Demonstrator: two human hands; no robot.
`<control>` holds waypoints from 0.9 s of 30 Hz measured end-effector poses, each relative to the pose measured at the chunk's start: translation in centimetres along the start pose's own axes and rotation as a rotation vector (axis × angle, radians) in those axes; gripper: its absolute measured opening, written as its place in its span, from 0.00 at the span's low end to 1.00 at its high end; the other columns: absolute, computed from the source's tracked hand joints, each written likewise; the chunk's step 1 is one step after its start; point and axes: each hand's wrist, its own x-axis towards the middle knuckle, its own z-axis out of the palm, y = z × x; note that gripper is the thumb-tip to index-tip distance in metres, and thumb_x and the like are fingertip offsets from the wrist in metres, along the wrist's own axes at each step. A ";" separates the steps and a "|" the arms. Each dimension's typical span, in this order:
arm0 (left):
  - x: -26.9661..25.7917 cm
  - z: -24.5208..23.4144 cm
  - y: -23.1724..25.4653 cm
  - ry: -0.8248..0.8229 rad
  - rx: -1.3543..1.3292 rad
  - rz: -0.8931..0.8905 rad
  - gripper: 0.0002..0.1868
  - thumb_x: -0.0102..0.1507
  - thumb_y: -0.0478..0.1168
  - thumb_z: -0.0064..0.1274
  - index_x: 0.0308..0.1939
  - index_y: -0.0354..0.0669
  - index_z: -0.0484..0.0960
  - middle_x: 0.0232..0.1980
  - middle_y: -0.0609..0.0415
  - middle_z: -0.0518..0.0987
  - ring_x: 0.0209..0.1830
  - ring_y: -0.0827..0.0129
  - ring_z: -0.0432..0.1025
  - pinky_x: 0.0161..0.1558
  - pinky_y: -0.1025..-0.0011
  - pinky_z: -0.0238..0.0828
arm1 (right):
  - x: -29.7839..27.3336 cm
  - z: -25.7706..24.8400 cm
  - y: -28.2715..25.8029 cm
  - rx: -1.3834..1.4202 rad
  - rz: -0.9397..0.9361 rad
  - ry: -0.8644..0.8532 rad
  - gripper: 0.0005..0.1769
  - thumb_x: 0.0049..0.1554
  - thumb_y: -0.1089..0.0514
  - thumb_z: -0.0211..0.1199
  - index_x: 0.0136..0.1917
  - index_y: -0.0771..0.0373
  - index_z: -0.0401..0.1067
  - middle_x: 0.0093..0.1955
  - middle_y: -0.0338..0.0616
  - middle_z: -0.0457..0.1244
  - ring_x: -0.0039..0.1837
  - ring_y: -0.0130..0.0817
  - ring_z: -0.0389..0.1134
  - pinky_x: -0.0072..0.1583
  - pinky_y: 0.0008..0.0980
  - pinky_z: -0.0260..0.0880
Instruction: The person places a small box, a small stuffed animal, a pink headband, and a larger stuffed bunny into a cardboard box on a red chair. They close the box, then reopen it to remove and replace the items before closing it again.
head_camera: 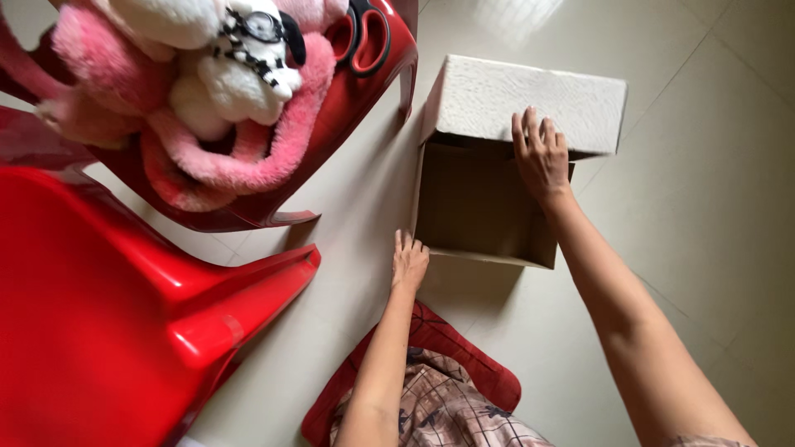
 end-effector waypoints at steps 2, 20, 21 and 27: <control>1.1 2.4 0.4 -0.005 -0.044 -0.023 0.14 0.62 0.36 0.51 0.51 0.43 0.83 0.55 0.46 0.80 0.66 0.48 0.66 0.69 0.49 0.57 | 1.4 2.4 0.3 0.041 0.019 -0.027 0.24 0.60 0.66 0.62 0.70 0.65 0.72 0.67 0.54 0.66 0.51 0.42 0.71 0.44 0.32 0.75; -9.8 -14.9 8.5 0.404 -0.143 0.394 0.01 0.56 0.34 0.56 0.30 0.44 0.83 0.31 0.51 0.80 0.29 0.61 0.76 0.30 0.62 0.73 | 5.0 -25.3 18.6 0.080 0.240 0.323 0.11 0.61 0.58 0.66 0.57 0.51 0.81 0.50 0.33 0.71 0.47 0.30 0.69 0.47 0.29 0.66; -11.3 -17.6 8.2 0.456 -0.153 0.425 0.01 0.55 0.34 0.57 0.30 0.44 0.83 0.31 0.51 0.80 0.29 0.62 0.76 0.30 0.62 0.72 | 5.6 -28.2 19.5 0.081 0.231 0.379 0.11 0.61 0.58 0.66 0.58 0.52 0.82 0.50 0.34 0.71 0.47 0.30 0.69 0.47 0.29 0.66; -20.2 -30.5 2.5 0.770 -0.179 0.443 0.06 0.55 0.37 0.60 0.36 0.43 0.84 0.31 0.54 0.79 0.25 0.65 0.75 0.26 0.65 0.70 | 11.4 -43.2 20.2 0.149 0.079 0.639 0.14 0.64 0.53 0.69 0.61 0.56 0.83 0.53 0.37 0.71 0.50 0.27 0.69 0.52 0.28 0.66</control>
